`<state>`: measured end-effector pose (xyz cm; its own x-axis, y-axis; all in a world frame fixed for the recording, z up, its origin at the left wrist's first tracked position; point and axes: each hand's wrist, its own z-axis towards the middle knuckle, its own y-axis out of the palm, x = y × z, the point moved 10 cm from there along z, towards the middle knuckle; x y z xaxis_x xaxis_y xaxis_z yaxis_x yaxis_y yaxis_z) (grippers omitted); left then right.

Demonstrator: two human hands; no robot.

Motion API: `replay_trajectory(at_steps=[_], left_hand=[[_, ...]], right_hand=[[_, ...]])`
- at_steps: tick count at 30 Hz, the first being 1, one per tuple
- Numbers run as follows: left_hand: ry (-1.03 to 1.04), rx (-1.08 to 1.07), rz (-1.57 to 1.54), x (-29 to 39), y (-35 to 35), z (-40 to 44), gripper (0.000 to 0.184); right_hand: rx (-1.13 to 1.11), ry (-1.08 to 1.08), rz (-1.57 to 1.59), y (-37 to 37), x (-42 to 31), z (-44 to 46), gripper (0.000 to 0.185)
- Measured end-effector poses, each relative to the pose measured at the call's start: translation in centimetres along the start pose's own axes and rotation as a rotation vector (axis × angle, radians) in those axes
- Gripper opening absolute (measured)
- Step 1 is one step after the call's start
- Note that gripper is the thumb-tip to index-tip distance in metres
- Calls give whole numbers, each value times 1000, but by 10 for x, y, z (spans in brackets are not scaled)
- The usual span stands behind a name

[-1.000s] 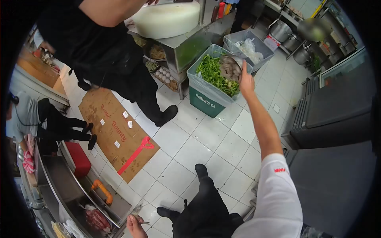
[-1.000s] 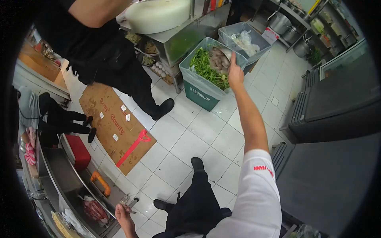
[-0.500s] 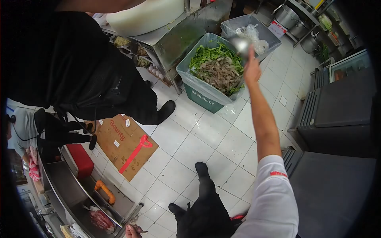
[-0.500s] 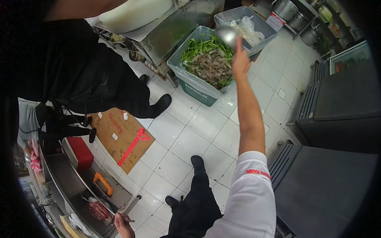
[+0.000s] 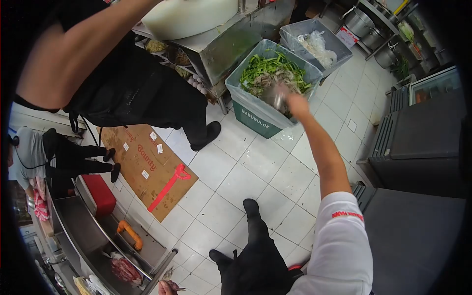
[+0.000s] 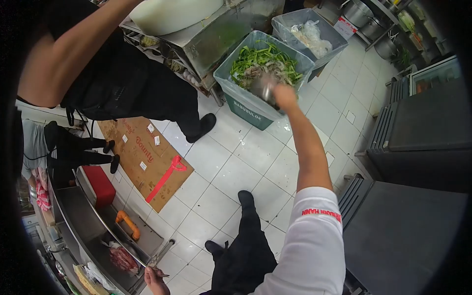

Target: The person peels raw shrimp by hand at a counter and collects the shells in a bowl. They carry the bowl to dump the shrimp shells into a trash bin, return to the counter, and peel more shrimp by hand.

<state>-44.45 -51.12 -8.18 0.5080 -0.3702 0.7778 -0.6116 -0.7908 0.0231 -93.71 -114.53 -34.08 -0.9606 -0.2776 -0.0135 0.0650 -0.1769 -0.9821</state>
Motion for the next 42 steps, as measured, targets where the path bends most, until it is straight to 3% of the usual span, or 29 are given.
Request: replay_trajectory(at_steps=[1,2,4,6,8,9,10,12,14,16,17,20,21,23,24,26,32,34,37,42], left_hand=[[111,-7,210,6,20,22,30],[215,-12,426,15,33,31,30],[212,-7,420,20,28,31,30],[212,-3,387,20,18,30,31],[205,-16,376,20,9,28,30],[201,-24,367,20,4,27,30],[196,-31,362,20,-1,24,30],[173,-33,296,21,-15,19,28],[153,-36,233,11,-49,23,25],[290,-121,135,11,-82,31,27],[297,-123,110,13,-97,28,27],[312,-103,10,20,-166,17,27],[355,-133,-17,23,-192,15,26],[393,-147,-76,22,-243,2,25],[418,-65,-124,24,-277,-6,23],[473,88,-206,28,-345,-22,23],[511,541,-345,24,-505,-95,25],[539,498,-372,22,-531,-107,26],[567,647,-468,7,-563,-119,26],[592,833,-563,-12,-597,-115,26]], right_hand=[[-320,-22,-112,-13,-46,-21,66],[-324,-23,-114,-31,-49,-30,66],[-254,322,132,-51,-22,-42,70],[-136,366,227,-77,-18,-58,73],[310,620,451,-115,11,-92,76],[569,630,449,-120,26,-109,67],[572,628,439,-132,24,-117,67],[692,1194,1253,-99,39,-176,49],[689,1220,1362,-105,24,-215,36],[654,1155,1295,-107,-5,-262,31],[482,1219,1244,-125,-49,-284,26],[-39,1119,1358,-127,-200,-351,11],[-273,1101,1317,-108,-250,-378,13],[-420,1118,1298,-147,-373,-413,26],[-594,901,1412,-146,-440,-419,32],[-712,602,1459,-216,-570,-418,32],[-1066,-121,1458,-316,-877,-446,24],[-1157,-304,1417,-333,-952,-464,25],[-1216,-507,1341,-348,-1039,-485,27],[-1414,-653,1249,-356,-1156,-543,30]])
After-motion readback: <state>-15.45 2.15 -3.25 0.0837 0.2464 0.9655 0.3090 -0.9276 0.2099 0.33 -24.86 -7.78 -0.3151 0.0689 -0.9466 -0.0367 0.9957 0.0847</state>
